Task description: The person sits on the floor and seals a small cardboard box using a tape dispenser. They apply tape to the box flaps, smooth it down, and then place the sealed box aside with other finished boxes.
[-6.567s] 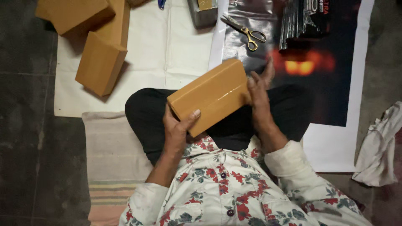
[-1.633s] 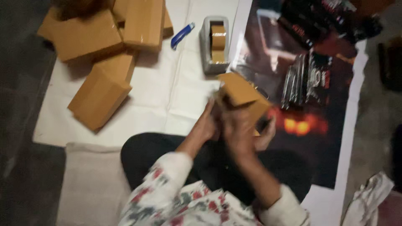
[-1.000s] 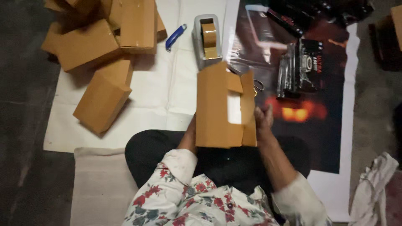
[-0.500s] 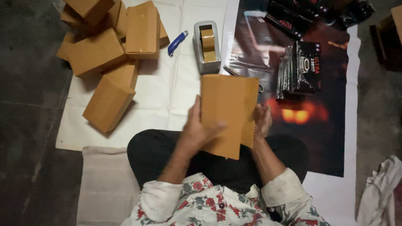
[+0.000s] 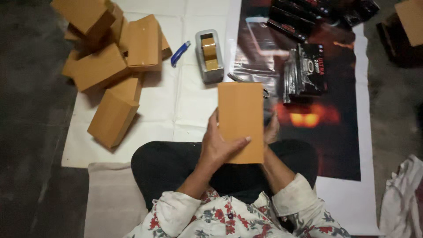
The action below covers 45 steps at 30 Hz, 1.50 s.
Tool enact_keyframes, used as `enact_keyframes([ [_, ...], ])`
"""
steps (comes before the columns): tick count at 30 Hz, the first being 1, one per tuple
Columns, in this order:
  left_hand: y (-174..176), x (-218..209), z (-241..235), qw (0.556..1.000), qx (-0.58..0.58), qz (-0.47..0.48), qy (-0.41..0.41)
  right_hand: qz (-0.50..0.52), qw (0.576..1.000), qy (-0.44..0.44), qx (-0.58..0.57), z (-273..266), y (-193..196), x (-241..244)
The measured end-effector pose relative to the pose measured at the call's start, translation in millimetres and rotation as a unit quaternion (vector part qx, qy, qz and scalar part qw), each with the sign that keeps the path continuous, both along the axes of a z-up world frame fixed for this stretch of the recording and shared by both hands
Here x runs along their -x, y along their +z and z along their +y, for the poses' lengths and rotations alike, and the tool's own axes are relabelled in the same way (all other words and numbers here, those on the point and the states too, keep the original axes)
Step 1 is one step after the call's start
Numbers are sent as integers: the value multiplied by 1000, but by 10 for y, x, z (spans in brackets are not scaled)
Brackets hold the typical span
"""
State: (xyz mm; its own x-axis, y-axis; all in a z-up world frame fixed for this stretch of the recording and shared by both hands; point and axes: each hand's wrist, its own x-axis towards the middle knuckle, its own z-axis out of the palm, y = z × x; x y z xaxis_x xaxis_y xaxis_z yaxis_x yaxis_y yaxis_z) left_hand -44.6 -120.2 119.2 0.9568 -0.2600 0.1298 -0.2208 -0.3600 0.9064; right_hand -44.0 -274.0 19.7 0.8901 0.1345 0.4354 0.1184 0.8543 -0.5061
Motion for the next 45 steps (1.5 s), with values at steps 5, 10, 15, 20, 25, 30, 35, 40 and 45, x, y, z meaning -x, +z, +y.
enact_keyframes([
  [5,-342,-128,137,980,130,153,-10,63,866,-314,383,141,176,-54],
  [10,-621,-205,286,954,188,232,16,198,847,-318,378,100,-20,-108],
  [15,-801,-223,300,941,208,265,37,205,890,-213,348,90,-58,-121],
  [20,-750,-207,368,947,219,230,39,186,890,-179,376,86,-33,-113],
  [25,-602,-166,431,929,255,257,76,216,901,-158,342,118,-149,-239],
  [30,-635,-114,461,958,198,196,73,183,831,-234,471,179,-249,-293],
  [35,-732,-110,514,979,105,171,35,248,888,-165,351,157,-30,-189],
  [40,-826,-109,458,962,184,202,14,237,859,-194,411,156,148,-161],
  [45,-813,-173,430,937,233,256,44,244,875,-171,382,185,106,-200],
])
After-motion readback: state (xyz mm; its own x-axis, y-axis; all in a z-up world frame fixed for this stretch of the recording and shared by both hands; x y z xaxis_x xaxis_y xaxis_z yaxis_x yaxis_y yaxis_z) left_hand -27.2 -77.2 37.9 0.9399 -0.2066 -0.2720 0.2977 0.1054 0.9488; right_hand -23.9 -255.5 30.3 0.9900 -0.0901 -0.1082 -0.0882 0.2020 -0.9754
